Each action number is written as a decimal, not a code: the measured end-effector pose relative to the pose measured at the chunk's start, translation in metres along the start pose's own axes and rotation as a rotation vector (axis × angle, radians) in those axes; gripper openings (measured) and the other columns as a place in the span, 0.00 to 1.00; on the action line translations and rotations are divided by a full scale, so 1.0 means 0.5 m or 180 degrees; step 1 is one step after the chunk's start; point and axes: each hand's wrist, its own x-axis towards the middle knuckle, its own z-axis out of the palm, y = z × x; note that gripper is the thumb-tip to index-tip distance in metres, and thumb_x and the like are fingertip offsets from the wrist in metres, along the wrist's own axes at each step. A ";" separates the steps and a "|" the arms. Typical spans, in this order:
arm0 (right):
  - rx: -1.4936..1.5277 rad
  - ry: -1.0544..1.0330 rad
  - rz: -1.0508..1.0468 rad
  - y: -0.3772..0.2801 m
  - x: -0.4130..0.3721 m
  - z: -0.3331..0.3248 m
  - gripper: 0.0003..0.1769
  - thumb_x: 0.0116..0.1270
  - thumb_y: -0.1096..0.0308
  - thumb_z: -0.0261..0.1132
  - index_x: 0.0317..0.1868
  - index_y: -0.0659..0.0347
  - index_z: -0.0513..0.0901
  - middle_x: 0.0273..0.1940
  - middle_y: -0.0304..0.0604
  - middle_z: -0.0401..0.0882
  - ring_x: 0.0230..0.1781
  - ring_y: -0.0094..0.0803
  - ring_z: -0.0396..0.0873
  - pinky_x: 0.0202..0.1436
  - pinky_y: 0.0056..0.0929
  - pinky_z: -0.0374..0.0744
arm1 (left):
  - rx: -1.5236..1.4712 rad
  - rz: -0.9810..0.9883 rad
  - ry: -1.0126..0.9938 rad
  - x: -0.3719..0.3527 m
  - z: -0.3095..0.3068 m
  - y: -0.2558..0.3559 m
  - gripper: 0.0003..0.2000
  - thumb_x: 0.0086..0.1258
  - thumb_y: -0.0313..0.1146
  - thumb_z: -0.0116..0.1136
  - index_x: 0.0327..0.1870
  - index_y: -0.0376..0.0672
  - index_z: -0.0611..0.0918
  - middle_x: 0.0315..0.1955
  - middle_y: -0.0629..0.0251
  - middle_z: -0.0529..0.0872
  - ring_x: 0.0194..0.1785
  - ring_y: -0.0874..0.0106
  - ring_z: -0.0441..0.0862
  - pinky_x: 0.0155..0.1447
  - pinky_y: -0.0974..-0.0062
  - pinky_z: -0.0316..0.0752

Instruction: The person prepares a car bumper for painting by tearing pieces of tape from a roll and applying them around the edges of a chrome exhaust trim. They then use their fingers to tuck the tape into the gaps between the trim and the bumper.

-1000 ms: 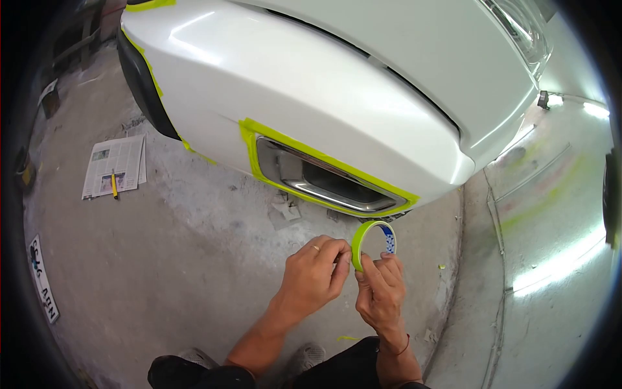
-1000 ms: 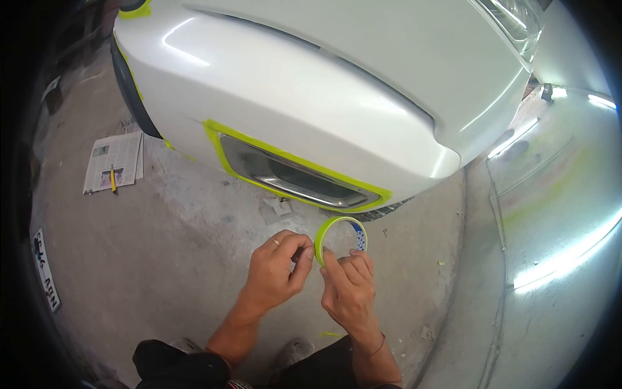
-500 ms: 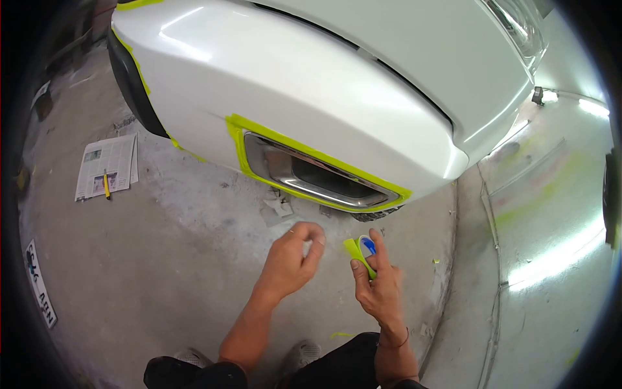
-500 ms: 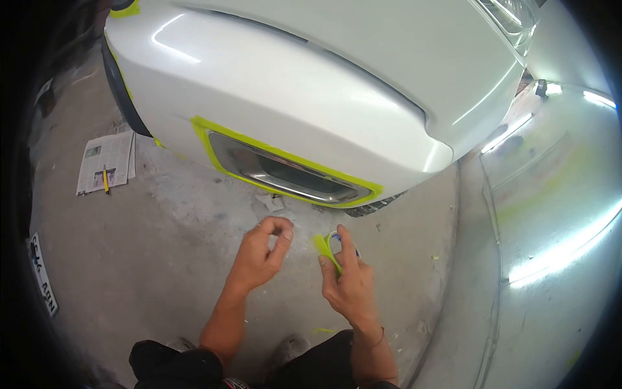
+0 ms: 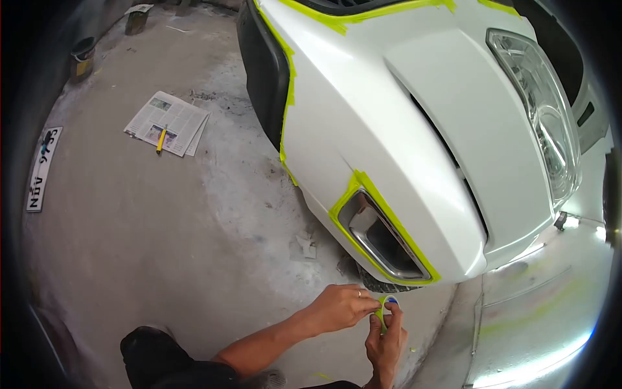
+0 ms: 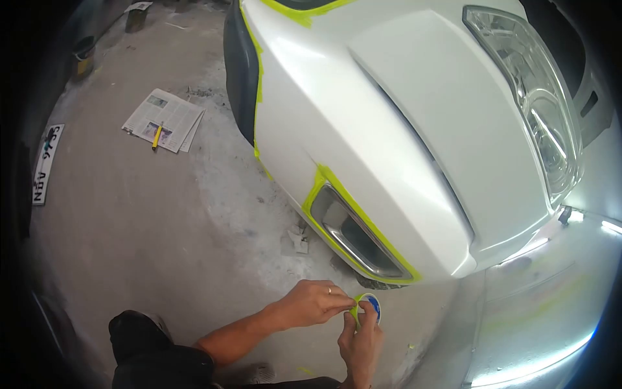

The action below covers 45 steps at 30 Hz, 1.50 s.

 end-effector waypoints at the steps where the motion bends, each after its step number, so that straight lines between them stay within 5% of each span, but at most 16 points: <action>1: 0.0032 -0.0029 0.0275 -0.009 -0.001 -0.001 0.19 0.68 0.74 0.64 0.58 0.59 0.72 0.35 0.57 0.83 0.33 0.60 0.82 0.33 0.50 0.77 | 0.0079 0.0098 0.0140 0.000 0.006 0.000 0.08 0.63 0.31 0.69 0.43 0.46 0.89 0.34 0.67 0.90 0.36 0.68 0.87 0.37 0.71 0.82; 11: -0.0162 0.0608 -0.0424 0.011 0.033 0.030 0.08 0.72 0.76 0.58 0.49 0.64 0.78 0.28 0.52 0.81 0.27 0.44 0.83 0.31 0.36 0.77 | 0.0677 0.0334 0.0734 0.008 0.003 0.028 0.07 0.57 0.26 0.69 0.36 0.44 0.87 0.29 0.70 0.87 0.31 0.68 0.84 0.42 0.70 0.79; 14: -0.0190 0.0950 -0.0513 0.065 0.033 0.066 0.05 0.75 0.72 0.57 0.46 0.63 0.79 0.25 0.44 0.79 0.22 0.35 0.78 0.27 0.33 0.74 | 0.0591 0.0529 0.0966 0.020 0.004 0.032 0.08 0.56 0.24 0.69 0.37 0.44 0.87 0.28 0.70 0.86 0.29 0.67 0.81 0.44 0.69 0.77; 17: 0.0902 0.1647 0.0410 0.112 0.033 0.077 0.09 0.77 0.68 0.57 0.44 0.65 0.78 0.25 0.39 0.74 0.21 0.35 0.75 0.27 0.37 0.76 | 0.0652 0.0492 0.1095 0.014 -0.035 0.056 0.11 0.58 0.23 0.66 0.42 0.42 0.86 0.32 0.65 0.85 0.36 0.65 0.83 0.49 0.67 0.77; 19: 0.2773 0.1893 0.1355 0.076 0.034 0.010 0.12 0.81 0.63 0.55 0.38 0.58 0.77 0.21 0.26 0.66 0.15 0.18 0.61 0.19 0.21 0.64 | 0.0358 0.0281 0.1483 0.030 -0.086 0.051 0.10 0.61 0.22 0.66 0.44 0.41 0.86 0.35 0.64 0.86 0.38 0.66 0.83 0.50 0.68 0.77; 21: 0.2888 0.1326 0.1217 0.024 0.002 0.026 0.08 0.79 0.66 0.56 0.43 0.60 0.78 0.22 0.29 0.69 0.14 0.17 0.64 0.19 0.19 0.66 | -0.0610 -0.0296 0.1965 0.046 -0.148 0.036 0.09 0.67 0.21 0.65 0.46 0.41 0.85 0.41 0.64 0.87 0.43 0.68 0.83 0.53 0.70 0.77; 22: 0.2543 0.0639 0.0414 0.004 -0.014 0.039 0.06 0.78 0.69 0.57 0.46 0.61 0.77 0.22 0.30 0.71 0.15 0.17 0.66 0.20 0.19 0.68 | -0.1264 -0.0655 0.2087 0.060 -0.174 0.026 0.08 0.69 0.22 0.64 0.47 0.41 0.85 0.44 0.64 0.87 0.46 0.69 0.84 0.54 0.71 0.77; 24: 0.1976 0.0040 -0.0703 -0.031 -0.028 0.033 0.11 0.75 0.75 0.58 0.55 0.64 0.75 0.23 0.33 0.73 0.20 0.17 0.73 0.25 0.18 0.73 | -0.1176 0.0030 0.2576 0.089 -0.199 -0.004 0.12 0.71 0.21 0.62 0.53 0.42 0.83 0.50 0.60 0.84 0.54 0.70 0.80 0.56 0.70 0.76; 28: 0.2102 0.0511 0.0146 -0.005 -0.024 0.025 0.14 0.69 0.80 0.60 0.54 0.64 0.77 0.26 0.41 0.83 0.25 0.27 0.81 0.32 0.24 0.78 | -0.2636 0.0565 0.2108 0.045 -0.220 0.044 0.23 0.70 0.23 0.61 0.66 0.49 0.77 0.62 0.58 0.79 0.59 0.65 0.76 0.64 0.65 0.70; 30: 0.2504 0.1608 0.0357 0.015 -0.030 0.035 0.14 0.71 0.77 0.58 0.56 0.63 0.76 0.30 0.43 0.84 0.28 0.28 0.79 0.36 0.23 0.78 | -0.3583 0.1024 0.2002 -0.003 -0.250 0.139 0.32 0.64 0.23 0.64 0.71 0.54 0.74 0.60 0.64 0.79 0.58 0.68 0.77 0.64 0.60 0.68; 31: 0.2128 0.1845 -0.0182 0.018 -0.034 0.006 0.17 0.73 0.74 0.57 0.61 0.62 0.74 0.31 0.41 0.80 0.29 0.27 0.76 0.40 0.26 0.76 | -0.3624 0.0852 0.2030 -0.013 -0.258 0.177 0.32 0.64 0.23 0.64 0.71 0.54 0.74 0.60 0.64 0.79 0.58 0.68 0.77 0.64 0.60 0.68; 33: 0.1697 0.2234 -0.1135 0.012 -0.047 -0.061 0.20 0.75 0.71 0.56 0.65 0.62 0.72 0.33 0.39 0.76 0.30 0.27 0.74 0.43 0.30 0.74 | -0.2024 0.2594 0.2870 -0.019 -0.271 0.242 0.32 0.63 0.25 0.65 0.71 0.50 0.74 0.52 0.69 0.81 0.63 0.74 0.73 0.56 0.71 0.74; 34: 0.1881 0.2368 -0.1356 -0.003 -0.063 -0.090 0.19 0.75 0.71 0.56 0.64 0.61 0.72 0.33 0.40 0.76 0.30 0.27 0.74 0.43 0.30 0.75 | -0.2020 0.2466 0.2888 -0.016 -0.308 0.257 0.32 0.63 0.25 0.65 0.71 0.50 0.74 0.52 0.69 0.81 0.63 0.74 0.73 0.56 0.71 0.74; 36: 0.2475 0.2414 -0.1834 -0.043 -0.076 -0.143 0.16 0.75 0.71 0.56 0.61 0.60 0.73 0.34 0.40 0.76 0.30 0.28 0.74 0.42 0.31 0.76 | -0.1920 0.2513 -0.0339 -0.007 -0.402 0.259 0.15 0.73 0.33 0.62 0.58 0.60 0.82 0.62 0.60 0.79 0.71 0.62 0.66 0.65 0.74 0.66; 41: 0.3349 0.1711 -0.2293 -0.126 -0.086 -0.186 0.11 0.74 0.72 0.57 0.55 0.59 0.74 0.34 0.40 0.76 0.28 0.28 0.75 0.42 0.32 0.78 | -0.2765 0.1042 0.0264 -0.081 -0.372 0.276 0.09 0.71 0.30 0.63 0.48 0.57 0.86 0.54 0.70 0.84 0.60 0.70 0.76 0.60 0.74 0.70; 45: 0.3398 0.2473 -0.2075 -0.138 -0.074 -0.164 0.07 0.74 0.72 0.58 0.50 0.57 0.76 0.35 0.40 0.77 0.28 0.29 0.76 0.41 0.34 0.80 | -0.2221 -0.0130 0.0222 -0.016 -0.340 0.339 0.09 0.67 0.27 0.66 0.45 0.53 0.85 0.46 0.72 0.84 0.46 0.78 0.81 0.57 0.75 0.72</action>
